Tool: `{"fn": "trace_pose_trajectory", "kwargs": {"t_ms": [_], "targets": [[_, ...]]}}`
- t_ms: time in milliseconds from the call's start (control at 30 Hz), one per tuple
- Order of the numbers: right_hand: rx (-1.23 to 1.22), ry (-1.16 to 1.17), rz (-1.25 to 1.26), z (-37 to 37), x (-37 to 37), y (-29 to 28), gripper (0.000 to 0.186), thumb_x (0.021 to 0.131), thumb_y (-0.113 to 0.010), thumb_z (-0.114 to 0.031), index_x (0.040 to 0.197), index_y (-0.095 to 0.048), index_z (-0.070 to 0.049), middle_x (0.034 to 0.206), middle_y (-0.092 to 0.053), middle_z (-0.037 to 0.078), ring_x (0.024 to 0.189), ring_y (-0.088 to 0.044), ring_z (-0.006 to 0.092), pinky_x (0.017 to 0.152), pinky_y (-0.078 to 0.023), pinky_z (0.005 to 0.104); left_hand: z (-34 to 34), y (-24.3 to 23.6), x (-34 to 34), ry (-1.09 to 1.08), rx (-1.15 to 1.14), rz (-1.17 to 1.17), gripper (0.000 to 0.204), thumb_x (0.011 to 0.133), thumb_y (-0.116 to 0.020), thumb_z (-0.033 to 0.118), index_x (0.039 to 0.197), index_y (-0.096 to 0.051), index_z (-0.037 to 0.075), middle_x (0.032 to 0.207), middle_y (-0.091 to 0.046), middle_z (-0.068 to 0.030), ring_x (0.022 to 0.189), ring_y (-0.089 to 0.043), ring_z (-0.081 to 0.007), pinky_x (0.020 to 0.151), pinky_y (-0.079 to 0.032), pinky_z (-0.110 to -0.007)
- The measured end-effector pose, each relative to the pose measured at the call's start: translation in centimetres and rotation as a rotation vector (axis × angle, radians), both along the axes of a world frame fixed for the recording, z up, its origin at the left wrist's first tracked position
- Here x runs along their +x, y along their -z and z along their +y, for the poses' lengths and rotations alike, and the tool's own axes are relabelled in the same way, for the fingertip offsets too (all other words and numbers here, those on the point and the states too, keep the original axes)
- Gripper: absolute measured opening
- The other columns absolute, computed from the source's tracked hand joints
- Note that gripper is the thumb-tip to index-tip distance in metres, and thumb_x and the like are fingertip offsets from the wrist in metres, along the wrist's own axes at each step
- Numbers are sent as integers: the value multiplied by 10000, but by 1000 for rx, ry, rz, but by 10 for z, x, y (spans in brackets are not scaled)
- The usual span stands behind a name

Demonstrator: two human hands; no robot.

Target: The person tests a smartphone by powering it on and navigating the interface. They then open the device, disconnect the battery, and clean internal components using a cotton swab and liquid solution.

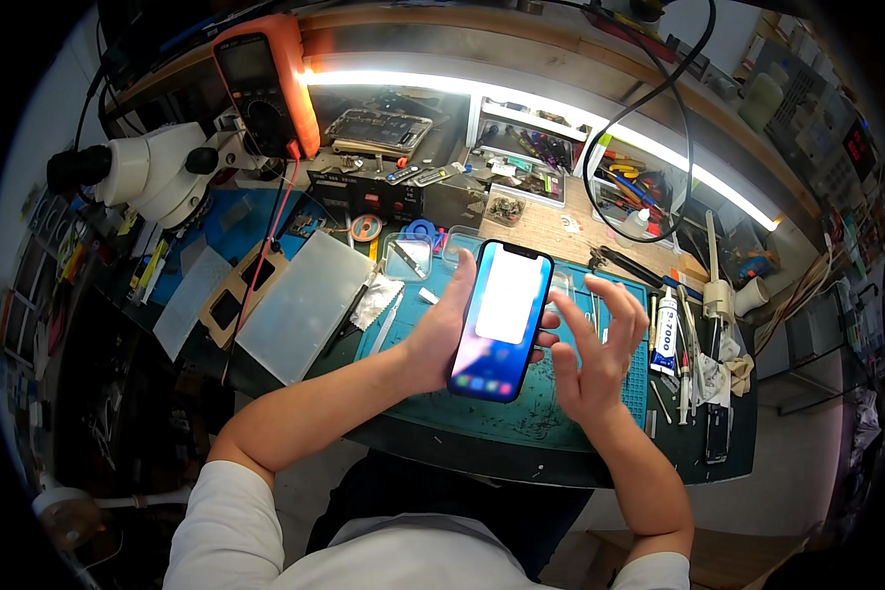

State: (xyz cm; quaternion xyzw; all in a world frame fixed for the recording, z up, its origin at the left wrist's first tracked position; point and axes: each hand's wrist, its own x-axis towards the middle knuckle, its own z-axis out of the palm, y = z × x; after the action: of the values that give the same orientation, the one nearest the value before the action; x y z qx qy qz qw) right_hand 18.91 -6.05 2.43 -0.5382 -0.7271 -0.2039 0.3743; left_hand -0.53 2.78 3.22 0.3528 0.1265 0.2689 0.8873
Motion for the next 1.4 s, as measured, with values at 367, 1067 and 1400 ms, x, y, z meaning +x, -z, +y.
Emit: {"fn": "trace_pose_trajectory", "kwargs": {"t_ms": [367,1067,1400], "targets": [[-27,-23,200,3,2,-1,427,1090,-471,-356,1273,-683,-34,1327,-546,185,1226,-458,345,1055,-356,475,8,11,-1,155,-167,-129,989,976,-165,795,1509,-407,-2,1312,-615,-201,1125,-661,-308,956,-558,-441],[-26,-20,282,6,4,1,438,1092,-470,-375,1257,-687,-33,1289,-571,164,1193,-481,333,1032,-369,456,8,7,-3,14,-185,-102,655,1097,-279,490,1537,-401,21,1457,-546,-231,1275,-610,-366,1038,-539,-497],[-43,-14,295,5,5,0,425,1096,-466,-365,1251,-684,-34,1294,-570,162,1181,-484,328,1026,-363,449,2,0,-4,26,-159,-41,696,1082,-327,547,1517,-422,12,1437,-569,-222,1255,-635,-316,1010,-569,-423]]}}
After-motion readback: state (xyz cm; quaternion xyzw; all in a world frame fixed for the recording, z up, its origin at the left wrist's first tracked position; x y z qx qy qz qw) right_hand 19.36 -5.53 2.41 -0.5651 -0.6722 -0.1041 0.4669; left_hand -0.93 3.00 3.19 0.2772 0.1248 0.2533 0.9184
